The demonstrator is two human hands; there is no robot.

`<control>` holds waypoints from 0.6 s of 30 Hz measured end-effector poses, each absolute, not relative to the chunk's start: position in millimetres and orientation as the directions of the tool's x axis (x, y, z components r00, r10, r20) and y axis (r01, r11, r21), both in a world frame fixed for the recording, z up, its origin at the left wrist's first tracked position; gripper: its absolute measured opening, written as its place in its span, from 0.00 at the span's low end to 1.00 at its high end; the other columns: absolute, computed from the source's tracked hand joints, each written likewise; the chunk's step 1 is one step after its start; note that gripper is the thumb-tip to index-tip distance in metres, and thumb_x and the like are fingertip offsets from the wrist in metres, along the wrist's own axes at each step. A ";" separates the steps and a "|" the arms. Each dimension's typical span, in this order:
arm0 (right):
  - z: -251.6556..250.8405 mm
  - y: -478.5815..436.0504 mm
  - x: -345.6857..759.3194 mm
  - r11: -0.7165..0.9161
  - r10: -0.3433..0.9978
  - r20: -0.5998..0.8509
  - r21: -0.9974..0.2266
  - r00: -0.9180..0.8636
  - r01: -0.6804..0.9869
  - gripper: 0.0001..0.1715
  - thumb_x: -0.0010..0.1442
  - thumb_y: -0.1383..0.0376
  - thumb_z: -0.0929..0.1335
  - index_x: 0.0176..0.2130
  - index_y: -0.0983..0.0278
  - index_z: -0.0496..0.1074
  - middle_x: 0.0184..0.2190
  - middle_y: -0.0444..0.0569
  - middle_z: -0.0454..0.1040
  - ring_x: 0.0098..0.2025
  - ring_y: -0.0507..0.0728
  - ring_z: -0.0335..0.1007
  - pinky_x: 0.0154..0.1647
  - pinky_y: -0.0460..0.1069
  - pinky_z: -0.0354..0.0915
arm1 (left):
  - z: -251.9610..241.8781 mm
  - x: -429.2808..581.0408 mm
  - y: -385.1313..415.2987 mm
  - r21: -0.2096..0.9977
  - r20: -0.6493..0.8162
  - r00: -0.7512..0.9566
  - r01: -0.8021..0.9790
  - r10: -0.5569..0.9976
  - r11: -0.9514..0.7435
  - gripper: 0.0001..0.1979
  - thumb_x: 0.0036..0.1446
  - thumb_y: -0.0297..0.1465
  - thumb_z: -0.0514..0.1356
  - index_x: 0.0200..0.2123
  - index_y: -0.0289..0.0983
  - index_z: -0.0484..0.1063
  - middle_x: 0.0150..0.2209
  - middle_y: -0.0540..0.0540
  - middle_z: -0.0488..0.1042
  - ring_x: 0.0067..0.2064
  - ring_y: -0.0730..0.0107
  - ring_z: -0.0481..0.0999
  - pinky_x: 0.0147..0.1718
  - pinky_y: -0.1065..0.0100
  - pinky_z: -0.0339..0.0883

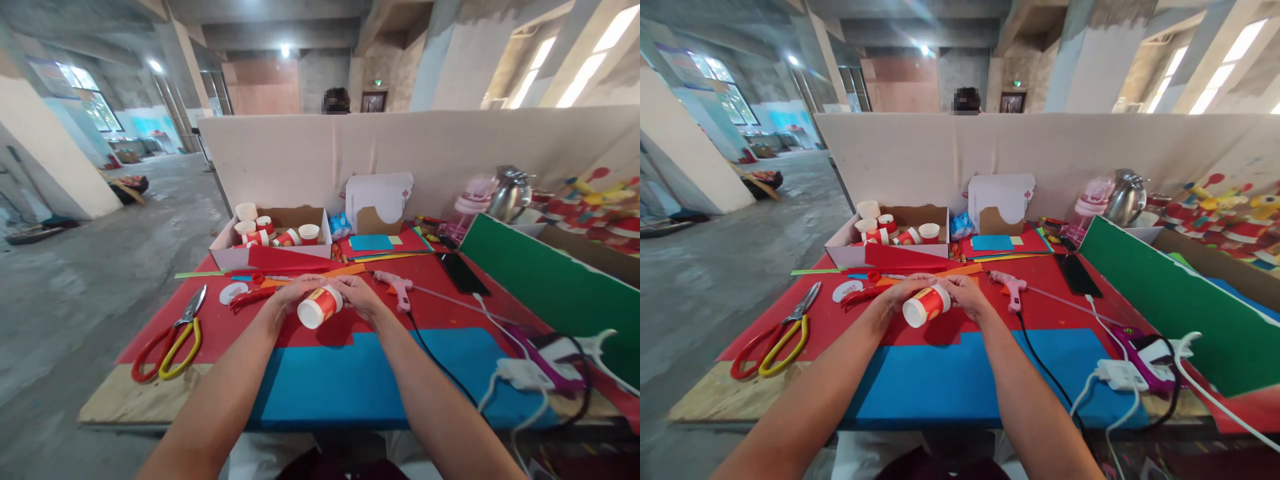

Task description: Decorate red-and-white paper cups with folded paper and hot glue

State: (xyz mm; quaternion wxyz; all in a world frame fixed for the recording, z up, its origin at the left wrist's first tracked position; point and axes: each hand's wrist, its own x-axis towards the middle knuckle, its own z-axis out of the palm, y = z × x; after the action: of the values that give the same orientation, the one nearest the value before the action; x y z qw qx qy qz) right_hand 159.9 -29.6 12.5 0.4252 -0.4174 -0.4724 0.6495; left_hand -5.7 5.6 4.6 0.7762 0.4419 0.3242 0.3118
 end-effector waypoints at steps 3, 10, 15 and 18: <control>14.2 -28.6 161.0 -0.139 0.944 -0.084 -0.979 -0.320 -0.153 0.26 0.48 0.44 0.69 0.22 0.65 0.65 0.12 0.36 0.55 0.15 0.44 0.44 0.15 0.42 0.40 | 7.1 -6.3 4.7 0.876 -0.218 0.564 -0.247 0.797 0.414 0.15 0.40 0.34 0.69 0.23 0.33 0.65 0.18 0.51 0.68 0.19 0.76 0.66 0.20 0.74 0.57; 19.2 -33.0 165.2 -0.015 0.907 0.026 -0.995 -0.421 -0.094 0.24 0.52 0.47 0.67 0.24 0.63 0.62 0.15 0.36 0.55 0.17 0.45 0.44 0.17 0.44 0.41 | 7.6 -6.9 6.4 0.816 -0.237 0.558 -0.331 0.795 0.475 0.08 0.45 0.27 0.64 0.24 0.33 0.66 0.19 0.51 0.69 0.18 0.77 0.67 0.19 0.75 0.58; 21.0 -32.8 163.9 0.226 0.894 0.190 -0.973 -0.405 0.044 0.22 0.54 0.50 0.66 0.23 0.63 0.61 0.18 0.39 0.57 0.21 0.47 0.49 0.21 0.45 0.46 | 13.9 -4.9 5.2 0.758 -0.331 0.534 -0.340 0.778 0.557 0.08 0.51 0.23 0.58 0.22 0.33 0.64 0.16 0.51 0.66 0.16 0.77 0.64 0.17 0.75 0.56; 21.1 -32.9 161.9 0.338 0.896 0.286 -0.936 -0.340 0.103 0.22 0.55 0.51 0.65 0.21 0.63 0.59 0.19 0.40 0.58 0.23 0.48 0.51 0.23 0.45 0.49 | 15.7 -2.5 4.1 0.708 -0.388 0.514 -0.366 0.765 0.604 0.11 0.56 0.23 0.55 0.21 0.33 0.64 0.16 0.50 0.67 0.16 0.78 0.63 0.18 0.75 0.57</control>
State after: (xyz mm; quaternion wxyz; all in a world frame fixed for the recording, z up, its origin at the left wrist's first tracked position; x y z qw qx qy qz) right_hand 161.9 -32.9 21.1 0.4446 -0.3637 -0.6865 0.4458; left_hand -2.5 4.1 15.7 0.8228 0.2827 0.3535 0.3436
